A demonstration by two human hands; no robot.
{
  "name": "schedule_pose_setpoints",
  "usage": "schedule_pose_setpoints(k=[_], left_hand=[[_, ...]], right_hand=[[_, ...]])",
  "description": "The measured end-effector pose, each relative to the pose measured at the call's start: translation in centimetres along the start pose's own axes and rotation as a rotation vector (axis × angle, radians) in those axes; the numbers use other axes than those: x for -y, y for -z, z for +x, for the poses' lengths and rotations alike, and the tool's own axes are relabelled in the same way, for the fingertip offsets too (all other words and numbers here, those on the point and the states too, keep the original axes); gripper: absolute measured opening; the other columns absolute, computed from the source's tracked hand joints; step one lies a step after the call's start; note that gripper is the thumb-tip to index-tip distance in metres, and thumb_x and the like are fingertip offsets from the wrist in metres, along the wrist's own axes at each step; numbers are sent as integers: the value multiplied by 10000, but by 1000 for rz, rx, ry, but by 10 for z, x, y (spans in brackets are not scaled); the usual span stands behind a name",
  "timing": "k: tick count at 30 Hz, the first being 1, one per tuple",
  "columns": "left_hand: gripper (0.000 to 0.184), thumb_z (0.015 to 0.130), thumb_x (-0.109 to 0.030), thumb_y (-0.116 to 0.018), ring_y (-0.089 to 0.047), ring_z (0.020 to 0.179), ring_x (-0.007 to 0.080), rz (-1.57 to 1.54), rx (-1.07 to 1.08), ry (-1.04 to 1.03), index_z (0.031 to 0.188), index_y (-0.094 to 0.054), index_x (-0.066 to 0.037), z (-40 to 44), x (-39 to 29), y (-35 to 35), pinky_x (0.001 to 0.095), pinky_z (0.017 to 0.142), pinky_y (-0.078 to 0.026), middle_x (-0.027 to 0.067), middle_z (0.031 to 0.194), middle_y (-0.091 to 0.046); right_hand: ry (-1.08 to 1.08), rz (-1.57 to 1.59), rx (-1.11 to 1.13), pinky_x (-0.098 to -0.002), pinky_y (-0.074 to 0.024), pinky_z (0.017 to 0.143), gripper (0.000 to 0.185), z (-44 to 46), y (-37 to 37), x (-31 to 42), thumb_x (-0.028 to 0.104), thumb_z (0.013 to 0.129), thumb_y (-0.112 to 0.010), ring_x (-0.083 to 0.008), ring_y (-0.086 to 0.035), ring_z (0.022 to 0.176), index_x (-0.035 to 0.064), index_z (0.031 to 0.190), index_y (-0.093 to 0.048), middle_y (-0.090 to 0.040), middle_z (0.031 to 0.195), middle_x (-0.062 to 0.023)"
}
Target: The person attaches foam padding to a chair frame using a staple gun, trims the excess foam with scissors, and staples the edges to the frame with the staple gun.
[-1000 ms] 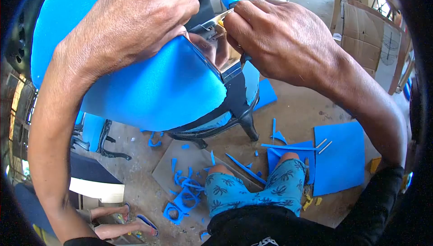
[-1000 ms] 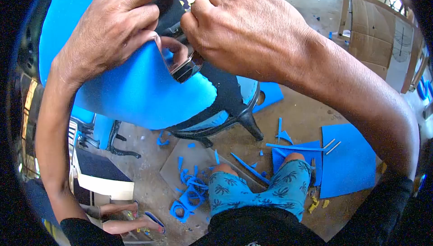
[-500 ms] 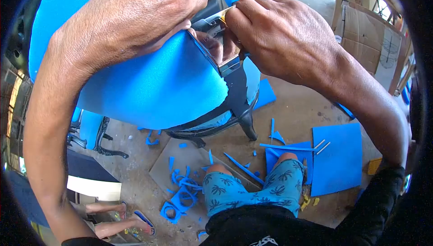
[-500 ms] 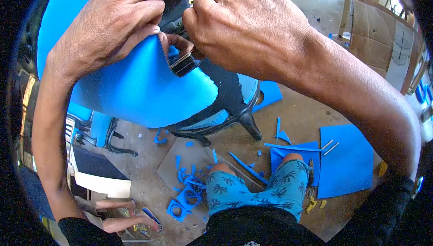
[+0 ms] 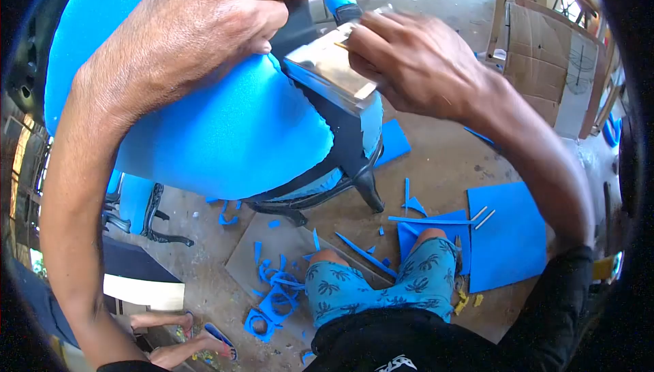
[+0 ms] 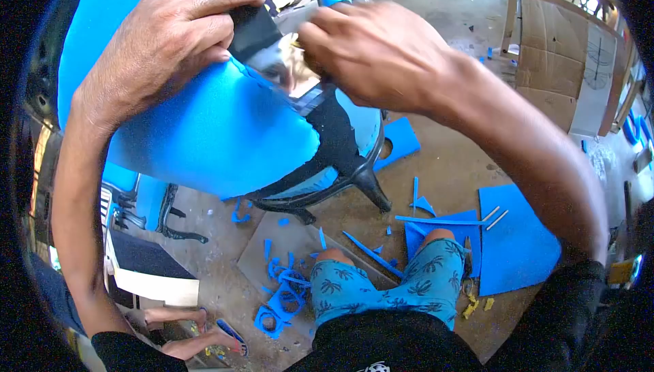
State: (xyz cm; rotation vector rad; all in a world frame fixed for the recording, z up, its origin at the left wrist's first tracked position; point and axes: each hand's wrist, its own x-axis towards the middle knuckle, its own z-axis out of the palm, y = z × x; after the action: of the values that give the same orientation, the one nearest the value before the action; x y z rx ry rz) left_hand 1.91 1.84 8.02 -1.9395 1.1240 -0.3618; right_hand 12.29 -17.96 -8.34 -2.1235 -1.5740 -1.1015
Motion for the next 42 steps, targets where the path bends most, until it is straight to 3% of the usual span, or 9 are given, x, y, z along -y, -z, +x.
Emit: schedule_pose_setpoints(k=[5, 6, 14, 18, 23, 24, 27, 28, 42], left_hand=[[90, 905, -219, -669, -521, 1350, 236, 76, 206, 94, 870, -695, -140, 1, -2, 21, 703, 1219, -180, 44, 1237, -660], [82, 906, -219, -668, -522, 1351, 235, 103, 202, 98, 872, -693, -150, 1, -1, 24, 714, 1220, -170, 42, 1233, -660], [112, 928, -236, -639, -519, 1349, 233, 18, 134, 153, 854, -698, -176, 1, 0, 25, 777, 1200, -119, 25, 1175, -633], [132, 933, -234, -627, -510, 1347, 226, 9, 182, 150, 849, -694, -158, 5, 0, 29, 781, 1195, -122, 32, 1170, -628], [167, 926, -213, -620, -515, 1311, 220, 39, 223, 93, 815, -673, -101, 12, 2, 26, 734, 1188, -196, 37, 1151, -630], [167, 926, -213, -620, -515, 1311, 220, 38, 224, 96, 815, -673, -101, 12, 3, 25, 734, 1188, -196, 37, 1151, -630], [173, 914, -210, -632, -526, 1293, 222, 85, 140, 41, 794, -667, -90, 9, 3, 21, 692, 1185, -226, 34, 1128, -639], [173, 908, -210, -640, -528, 1292, 221, 93, 137, 55, 790, -667, -86, 10, 1, 22, 678, 1184, -232, 33, 1116, -644], [190, 921, -194, -637, -565, 1268, 229, 121, 50, 2, 801, -686, -54, 1, 8, 8, 670, 1176, -272, 46, 1074, -655]], right_hand=[[-310, 274, 207, -463, -560, 752, 211, -77, 6, 25, 106, 844, -619, -364, -663, 888, 35, 1032, -556, -608, 928, -152], [-295, 296, 186, -462, -527, 734, 317, -85, 3, 25, 34, 738, -669, -388, -640, 865, 18, 1037, -565, -601, 923, -164], [-347, 261, 281, -470, -562, 774, 254, -78, 23, 19, 112, 827, -654, -369, -670, 918, 39, 1056, -574, -627, 969, -148], [-273, 255, 186, -465, -536, 746, 325, -62, 24, 18, 53, 738, -677, -378, -647, 878, 34, 1043, -566, -596, 928, -152], [-133, 172, 48, -474, -541, 737, 195, -26, 23, 15, 73, 839, -638, -378, -647, 860, 36, 1007, -548, -580, 912, -147], [-110, 69, 67, -461, -580, 760, 181, -16, 30, 18, 169, 990, -520, -351, -705, 893, -2, 1011, -575, -655, 943, -178], [2, -90, 21, -436, -594, 719, 197, 4, 32, 11, 185, 999, -525, -320, -729, 858, -4, 1001, -581, -668, 923, -178], [-35, -90, -9, -454, -550, 739, 129, 7, 30, 12, 148, 925, -629, -326, -668, 853, 46, 953, -554, -596, 887, -133], [-35, -257, 53, -425, -576, 808, 161, 29, 29, 20, 137, 875, -667, -299, -688, 906, 35, 977, -594, -630, 925, -132]])
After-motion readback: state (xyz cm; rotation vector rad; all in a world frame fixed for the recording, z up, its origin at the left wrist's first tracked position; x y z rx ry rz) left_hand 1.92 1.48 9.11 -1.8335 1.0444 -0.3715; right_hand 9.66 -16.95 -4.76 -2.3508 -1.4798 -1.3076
